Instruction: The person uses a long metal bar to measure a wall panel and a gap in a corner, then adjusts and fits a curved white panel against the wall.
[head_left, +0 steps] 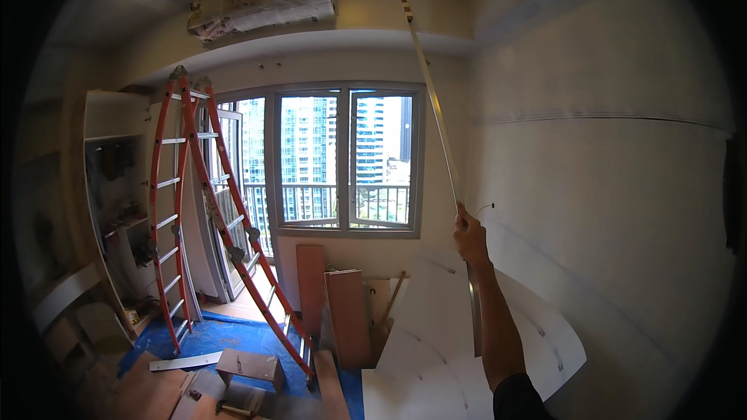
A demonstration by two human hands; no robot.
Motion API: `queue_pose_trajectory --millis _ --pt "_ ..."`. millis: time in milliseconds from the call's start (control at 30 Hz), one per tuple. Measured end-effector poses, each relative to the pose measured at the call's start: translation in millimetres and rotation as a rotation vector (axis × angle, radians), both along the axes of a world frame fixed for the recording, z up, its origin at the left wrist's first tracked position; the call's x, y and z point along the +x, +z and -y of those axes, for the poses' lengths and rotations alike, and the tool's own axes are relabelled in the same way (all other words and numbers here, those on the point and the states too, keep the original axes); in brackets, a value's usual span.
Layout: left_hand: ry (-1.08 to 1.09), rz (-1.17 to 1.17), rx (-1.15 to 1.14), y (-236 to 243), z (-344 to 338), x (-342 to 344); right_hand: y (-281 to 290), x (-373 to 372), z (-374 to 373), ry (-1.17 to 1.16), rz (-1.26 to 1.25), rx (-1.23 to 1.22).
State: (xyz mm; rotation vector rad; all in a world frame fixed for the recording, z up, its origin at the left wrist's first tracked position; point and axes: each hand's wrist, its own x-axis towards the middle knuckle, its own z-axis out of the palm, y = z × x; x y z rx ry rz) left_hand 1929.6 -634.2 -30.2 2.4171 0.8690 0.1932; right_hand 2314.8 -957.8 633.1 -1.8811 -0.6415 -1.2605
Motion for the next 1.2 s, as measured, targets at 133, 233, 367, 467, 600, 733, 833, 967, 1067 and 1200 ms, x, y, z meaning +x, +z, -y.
queue_pose_trajectory --millis 133,233,367,467,600,733,833,967,1067,1200 --pt "0.02 -0.042 -0.059 3.0 -1.9 -7.0 86.7 -66.0 -26.6 0.158 -0.446 0.101" --pt "-0.033 -0.081 -0.082 7.2 2.5 3.2 79.2 -40.7 -8.1 0.079 -0.29 0.114" --pt "0.015 -0.11 -0.103 11.6 1.3 6.3 -24.3 -70.5 -20.1 0.06 -0.27 0.044" --pt "-0.099 -0.057 -0.136 5.5 2.8 3.2 -108.6 -145.2 -14.4 0.107 -0.584 0.023" --pt "-0.224 -0.063 -0.188 12.2 -5.1 -18.0 -159.3 -135.0 25.7 0.067 -0.459 0.017" --pt "-0.125 -0.076 -0.168 6.3 -0.6 -23.3 -50.8 -66.0 30.8 0.088 -0.317 -0.018" --pt "-0.118 -0.077 -0.165 4.5 7.1 -20.0 63.2 -57.2 14.1 0.039 -0.377 -0.018" --pt "-0.102 -0.087 -0.17 -0.4 9.9 -24.4 83.7 -58.8 -5.9 0.045 -0.37 0.019" --pt "-0.061 -0.074 -0.183 -1.4 11.9 -27.8 49.8 -62.0 -22.1 0.072 -0.267 -0.018" --pt "-0.059 -0.082 -0.175 -2.3 10.2 -29.9 90.6 -77.8 -37.7 0.083 -0.306 0.002"
